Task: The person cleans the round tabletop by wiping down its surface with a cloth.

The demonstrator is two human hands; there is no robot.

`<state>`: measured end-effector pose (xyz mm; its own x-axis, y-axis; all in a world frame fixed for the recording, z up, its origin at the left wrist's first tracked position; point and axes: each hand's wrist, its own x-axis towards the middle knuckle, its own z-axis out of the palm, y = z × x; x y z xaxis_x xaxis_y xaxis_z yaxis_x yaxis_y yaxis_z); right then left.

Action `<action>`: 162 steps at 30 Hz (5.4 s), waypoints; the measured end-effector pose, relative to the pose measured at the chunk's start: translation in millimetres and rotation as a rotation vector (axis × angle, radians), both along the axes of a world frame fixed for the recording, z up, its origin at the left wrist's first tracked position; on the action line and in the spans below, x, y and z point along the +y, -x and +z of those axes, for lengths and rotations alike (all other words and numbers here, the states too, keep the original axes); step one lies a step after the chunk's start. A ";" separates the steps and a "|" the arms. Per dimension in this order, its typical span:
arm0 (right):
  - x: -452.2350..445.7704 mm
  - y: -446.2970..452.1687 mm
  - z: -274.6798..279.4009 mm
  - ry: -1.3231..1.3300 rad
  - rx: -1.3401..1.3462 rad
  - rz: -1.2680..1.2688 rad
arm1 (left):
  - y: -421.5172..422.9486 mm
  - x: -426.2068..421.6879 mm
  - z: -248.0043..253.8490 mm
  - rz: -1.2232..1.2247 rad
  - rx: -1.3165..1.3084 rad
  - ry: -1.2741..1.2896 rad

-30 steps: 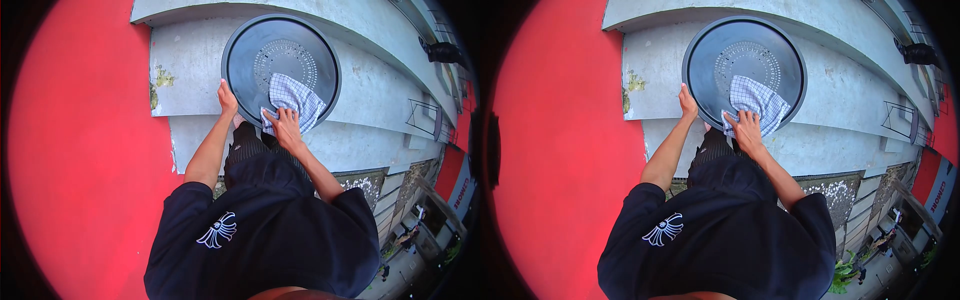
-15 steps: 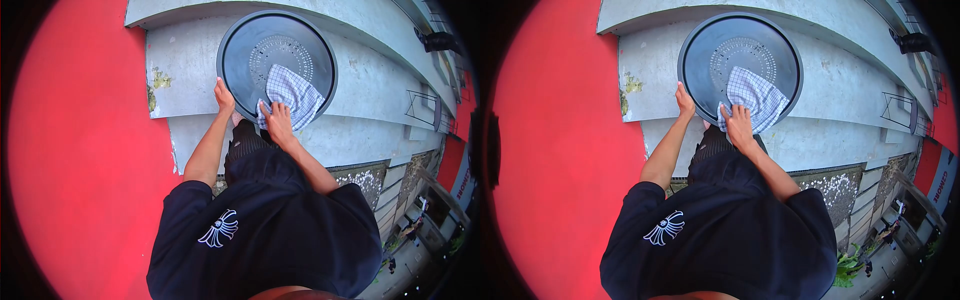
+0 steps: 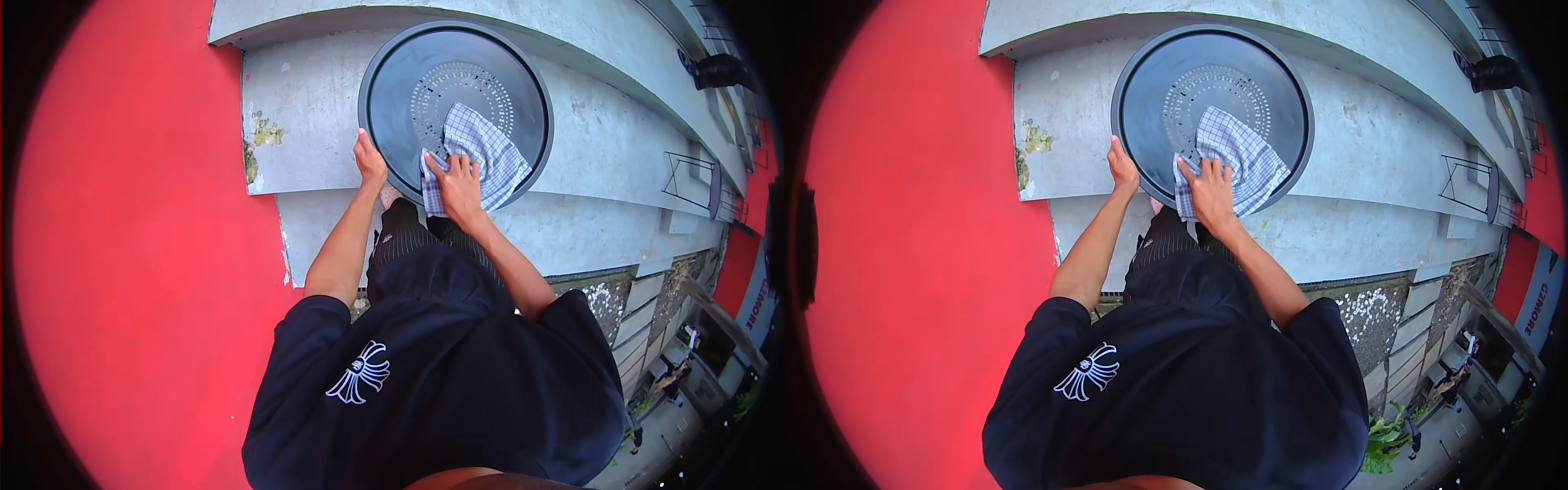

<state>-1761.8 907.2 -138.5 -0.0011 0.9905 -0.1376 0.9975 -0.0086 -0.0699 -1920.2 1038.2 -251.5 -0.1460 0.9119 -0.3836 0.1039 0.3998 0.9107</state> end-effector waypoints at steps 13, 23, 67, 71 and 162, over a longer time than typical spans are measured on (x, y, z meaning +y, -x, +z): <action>26.2 -4.4 -12.1 -0.090 -0.008 -0.153 | 6.3 1.2 -7.6 -0.035 -0.121 0.018; 35.1 -7.6 -15.7 -0.041 -0.058 -0.177 | 4.4 -1.4 -3.3 -0.028 -0.067 0.020; 52.6 -17.2 -40.7 -0.113 0.195 0.113 | 7.3 0.4 -12.6 -0.024 -0.043 -0.011; 26.5 -88.4 -50.7 -0.165 0.017 -0.232 | 11.4 -4.1 -12.3 -0.054 -0.069 0.012; 96.0 -107.4 -63.3 -0.387 0.056 -0.663 | -89.7 -101.5 492.5 -0.564 -2.462 0.112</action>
